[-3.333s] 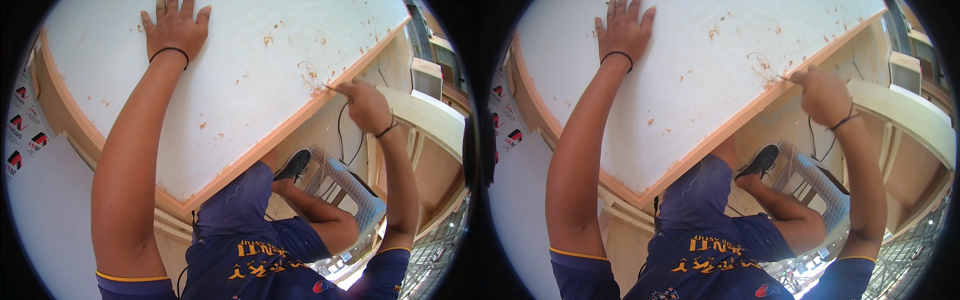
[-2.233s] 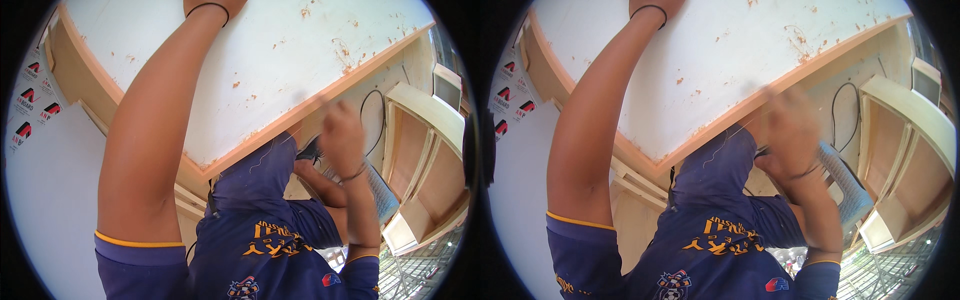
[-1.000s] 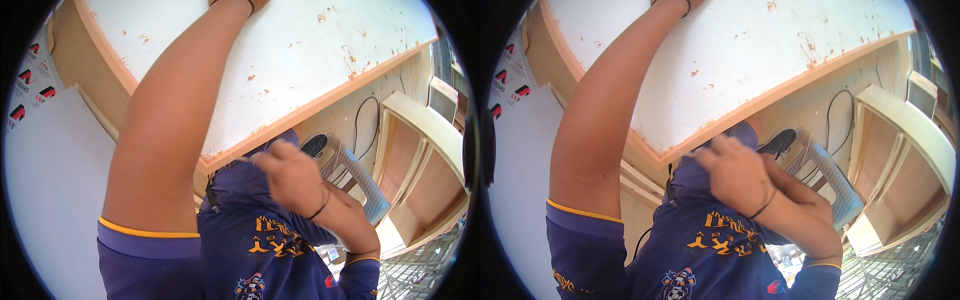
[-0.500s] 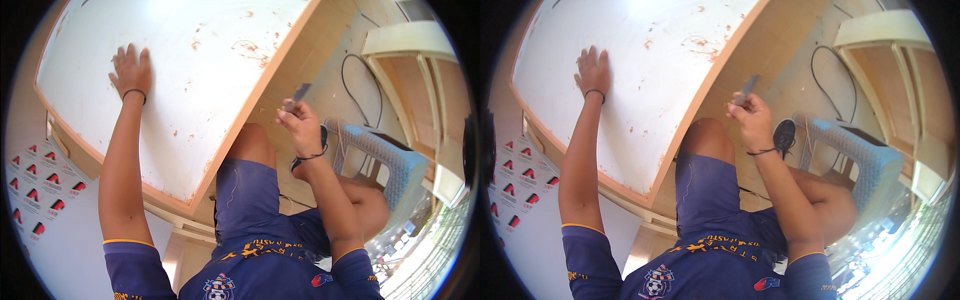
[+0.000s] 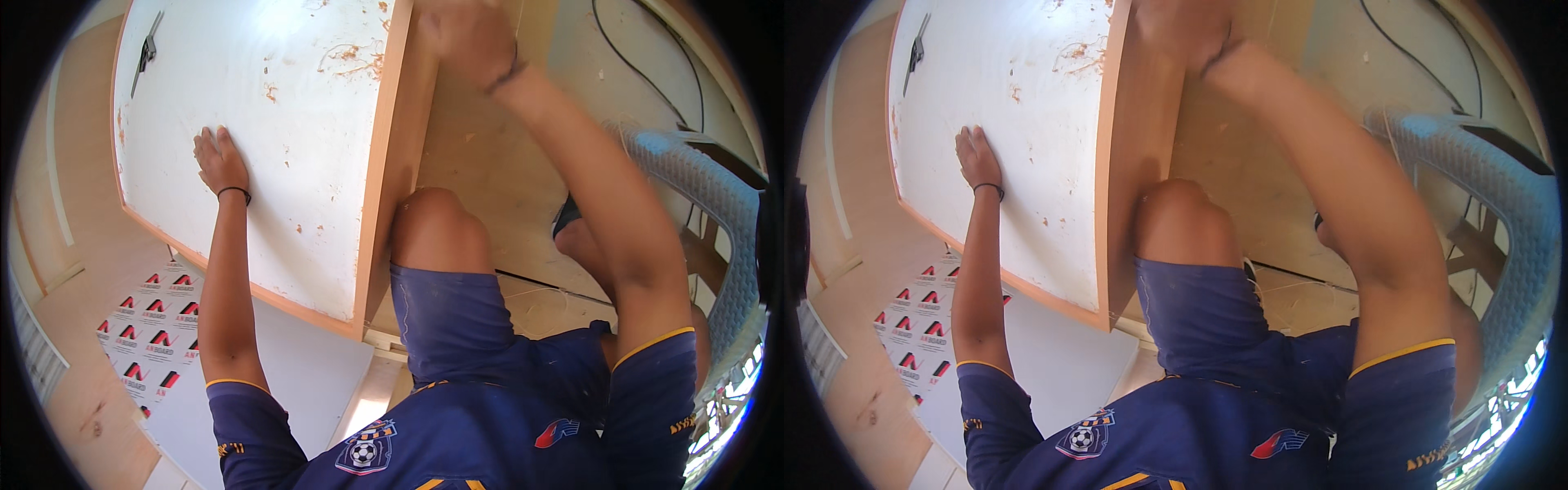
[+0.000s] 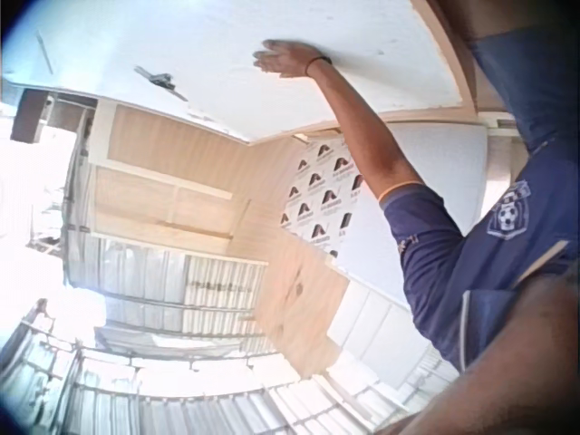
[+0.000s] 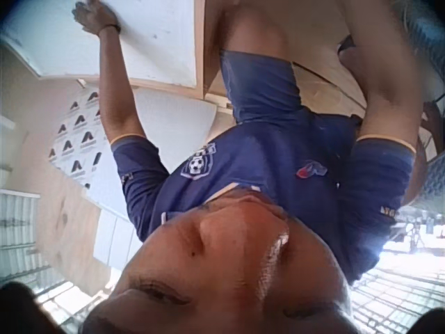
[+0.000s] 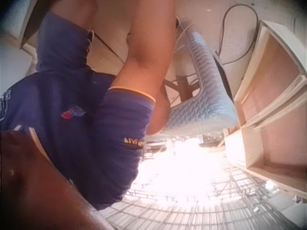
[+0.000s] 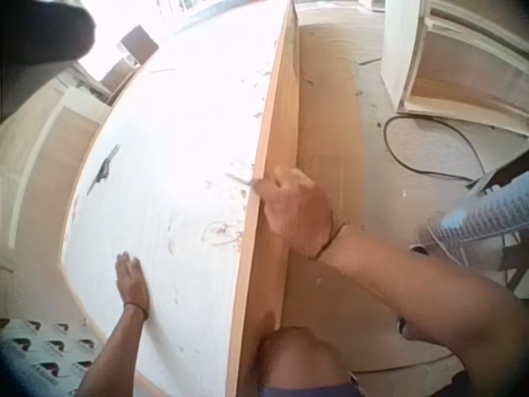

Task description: The person shaves the edge of a wood panel with a blade.

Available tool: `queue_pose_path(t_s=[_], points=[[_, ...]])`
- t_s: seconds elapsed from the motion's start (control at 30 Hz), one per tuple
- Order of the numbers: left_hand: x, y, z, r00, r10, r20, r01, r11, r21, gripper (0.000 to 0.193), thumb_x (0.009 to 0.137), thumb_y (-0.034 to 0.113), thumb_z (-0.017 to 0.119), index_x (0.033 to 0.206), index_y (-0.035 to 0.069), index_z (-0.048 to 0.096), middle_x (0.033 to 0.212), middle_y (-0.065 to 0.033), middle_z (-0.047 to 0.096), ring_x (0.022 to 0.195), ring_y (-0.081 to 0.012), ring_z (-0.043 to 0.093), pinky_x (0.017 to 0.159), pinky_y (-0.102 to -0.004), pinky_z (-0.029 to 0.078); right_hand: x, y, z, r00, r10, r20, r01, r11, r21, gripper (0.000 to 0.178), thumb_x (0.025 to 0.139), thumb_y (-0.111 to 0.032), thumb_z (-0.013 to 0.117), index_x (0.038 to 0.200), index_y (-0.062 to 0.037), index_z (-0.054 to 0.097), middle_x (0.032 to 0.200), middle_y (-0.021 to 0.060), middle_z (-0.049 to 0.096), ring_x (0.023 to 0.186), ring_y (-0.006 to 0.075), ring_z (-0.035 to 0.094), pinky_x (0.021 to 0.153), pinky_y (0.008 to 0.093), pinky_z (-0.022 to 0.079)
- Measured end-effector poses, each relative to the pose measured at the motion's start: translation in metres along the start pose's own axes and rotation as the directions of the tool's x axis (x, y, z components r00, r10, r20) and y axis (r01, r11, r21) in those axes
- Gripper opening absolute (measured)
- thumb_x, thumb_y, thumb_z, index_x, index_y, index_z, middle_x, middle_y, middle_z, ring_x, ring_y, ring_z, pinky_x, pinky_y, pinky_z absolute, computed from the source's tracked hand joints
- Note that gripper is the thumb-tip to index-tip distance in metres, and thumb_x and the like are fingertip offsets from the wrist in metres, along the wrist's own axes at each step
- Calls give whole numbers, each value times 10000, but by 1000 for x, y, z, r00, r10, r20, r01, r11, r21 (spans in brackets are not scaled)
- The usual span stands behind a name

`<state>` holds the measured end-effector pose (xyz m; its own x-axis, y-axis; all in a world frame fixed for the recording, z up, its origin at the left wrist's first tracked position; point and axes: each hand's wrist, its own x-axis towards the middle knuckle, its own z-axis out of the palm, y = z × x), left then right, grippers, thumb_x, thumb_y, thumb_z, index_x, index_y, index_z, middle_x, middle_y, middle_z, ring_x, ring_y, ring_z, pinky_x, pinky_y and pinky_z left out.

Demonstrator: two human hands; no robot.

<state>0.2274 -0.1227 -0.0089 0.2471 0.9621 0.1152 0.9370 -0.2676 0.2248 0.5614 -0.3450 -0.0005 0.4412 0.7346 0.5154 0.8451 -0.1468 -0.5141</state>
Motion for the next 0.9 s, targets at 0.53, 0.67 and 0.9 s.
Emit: queue_pose_path(t_s=[0.53,0.67,0.9], points=[[4,3,-5,998,60,25,-58,997,-46,646,995,499,339,1451,43,374,1552,-167,273,1450,-301,217,1158,-482,161,25,37,2,971,233,61,-240,956,168,228,857,-70,527,1042,-66,661,732,142,566,706,317,568,630,404,466],[-1,4,-6,998,47,34,-44,996,-75,664,996,501,333,1448,15,361,1545,-182,268,1450,-294,212,1166,-438,180,19,36,13,993,23,-117,-21,1000,23,191,847,-62,508,957,-24,660,711,192,552,702,365,576,618,425,469],[0,7,-6,997,54,46,-49,994,-102,672,997,499,331,1447,-1,355,1543,-189,264,1448,-304,208,1173,-410,184,-150,-140,-27,900,-288,328,143,905,400,214,787,-161,597,997,-128,624,837,30,576,828,207,576,534,324,480]])
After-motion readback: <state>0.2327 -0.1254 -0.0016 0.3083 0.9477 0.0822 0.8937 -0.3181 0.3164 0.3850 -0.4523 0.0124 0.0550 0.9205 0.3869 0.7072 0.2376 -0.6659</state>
